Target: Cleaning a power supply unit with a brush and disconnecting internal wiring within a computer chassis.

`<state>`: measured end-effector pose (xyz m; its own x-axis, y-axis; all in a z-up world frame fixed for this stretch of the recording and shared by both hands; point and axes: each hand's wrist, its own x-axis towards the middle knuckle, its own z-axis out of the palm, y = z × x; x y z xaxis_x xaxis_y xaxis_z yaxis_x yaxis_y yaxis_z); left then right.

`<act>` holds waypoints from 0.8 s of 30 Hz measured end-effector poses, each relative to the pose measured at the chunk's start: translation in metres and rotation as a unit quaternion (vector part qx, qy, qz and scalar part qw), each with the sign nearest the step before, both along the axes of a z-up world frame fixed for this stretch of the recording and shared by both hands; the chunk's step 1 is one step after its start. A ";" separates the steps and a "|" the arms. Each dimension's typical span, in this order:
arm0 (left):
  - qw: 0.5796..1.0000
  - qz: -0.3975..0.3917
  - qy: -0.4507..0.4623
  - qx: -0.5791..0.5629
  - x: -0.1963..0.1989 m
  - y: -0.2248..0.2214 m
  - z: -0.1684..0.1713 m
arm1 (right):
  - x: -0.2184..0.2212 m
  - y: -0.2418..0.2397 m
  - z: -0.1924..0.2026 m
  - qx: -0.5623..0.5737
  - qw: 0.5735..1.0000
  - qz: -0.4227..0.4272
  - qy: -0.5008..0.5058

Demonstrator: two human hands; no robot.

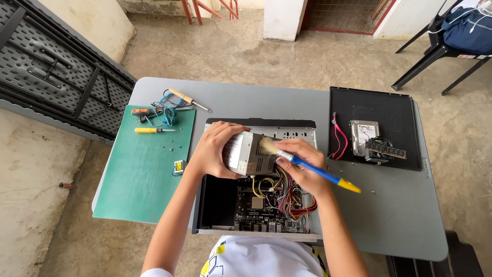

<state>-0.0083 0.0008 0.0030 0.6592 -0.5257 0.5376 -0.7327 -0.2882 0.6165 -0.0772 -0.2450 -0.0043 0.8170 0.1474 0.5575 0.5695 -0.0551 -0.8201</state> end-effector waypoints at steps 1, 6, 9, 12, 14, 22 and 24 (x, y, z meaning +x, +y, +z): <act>1.000 0.000 0.002 0.001 0.000 0.000 0.000 | -0.004 0.004 -0.001 0.001 1.000 0.000 0.002; 1.000 0.014 -0.008 -0.004 -0.003 0.003 -0.004 | -0.018 -0.003 0.011 0.015 0.991 0.124 0.049; 1.000 0.014 -0.011 -0.010 -0.004 0.002 -0.003 | -0.010 -0.013 0.004 0.026 0.998 0.039 0.040; 1.000 0.013 -0.015 -0.010 -0.007 0.000 -0.002 | -0.004 -0.017 0.000 0.019 0.999 -0.041 0.019; 1.000 0.010 -0.018 -0.010 -0.005 -0.001 -0.003 | -0.002 -0.012 -0.014 0.038 0.997 -0.058 0.026; 1.000 0.010 -0.004 -0.017 0.001 0.005 -0.008 | -0.017 0.001 -0.007 -0.025 0.997 0.066 0.033; 1.000 0.016 0.002 -0.023 0.004 0.008 -0.013 | -0.017 -0.009 -0.007 -0.039 0.990 0.113 0.077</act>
